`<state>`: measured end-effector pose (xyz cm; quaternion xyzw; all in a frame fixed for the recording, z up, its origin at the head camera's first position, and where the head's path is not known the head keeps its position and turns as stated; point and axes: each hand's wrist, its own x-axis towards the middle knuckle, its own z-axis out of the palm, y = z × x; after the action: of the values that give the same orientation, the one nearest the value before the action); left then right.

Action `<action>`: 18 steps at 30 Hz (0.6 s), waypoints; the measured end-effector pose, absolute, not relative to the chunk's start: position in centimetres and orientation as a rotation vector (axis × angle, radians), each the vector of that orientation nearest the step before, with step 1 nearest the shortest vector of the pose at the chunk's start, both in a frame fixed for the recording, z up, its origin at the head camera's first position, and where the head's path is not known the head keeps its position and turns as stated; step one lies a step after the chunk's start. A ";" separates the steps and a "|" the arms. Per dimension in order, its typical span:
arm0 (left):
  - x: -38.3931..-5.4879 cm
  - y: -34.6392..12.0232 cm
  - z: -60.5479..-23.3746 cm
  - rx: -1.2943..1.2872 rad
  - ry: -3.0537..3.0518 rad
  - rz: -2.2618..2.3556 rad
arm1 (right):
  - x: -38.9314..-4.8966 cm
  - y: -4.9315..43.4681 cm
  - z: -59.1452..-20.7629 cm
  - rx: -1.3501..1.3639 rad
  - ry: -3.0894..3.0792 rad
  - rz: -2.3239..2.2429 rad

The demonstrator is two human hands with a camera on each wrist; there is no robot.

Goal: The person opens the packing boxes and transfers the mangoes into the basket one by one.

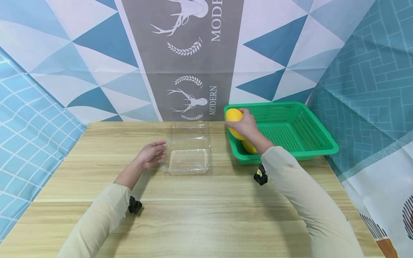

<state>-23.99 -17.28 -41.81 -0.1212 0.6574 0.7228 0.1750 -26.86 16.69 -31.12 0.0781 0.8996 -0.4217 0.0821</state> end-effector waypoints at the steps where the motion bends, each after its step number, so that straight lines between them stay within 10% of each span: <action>1: -24.0 -17.3 -41.8 -0.344 1.861 2.049 | -26.9 16.8 -31.1 0.236 2.687 -1.263; 18: -24.1 -17.4 -42.0 -0.336 1.856 2.042 | -26.8 17.7 -31.6 0.246 2.705 -1.250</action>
<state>-24.14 -17.41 -41.97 -0.1189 0.6567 0.7226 0.1800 -26.84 17.73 -31.56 0.0819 0.9021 -0.4169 0.0758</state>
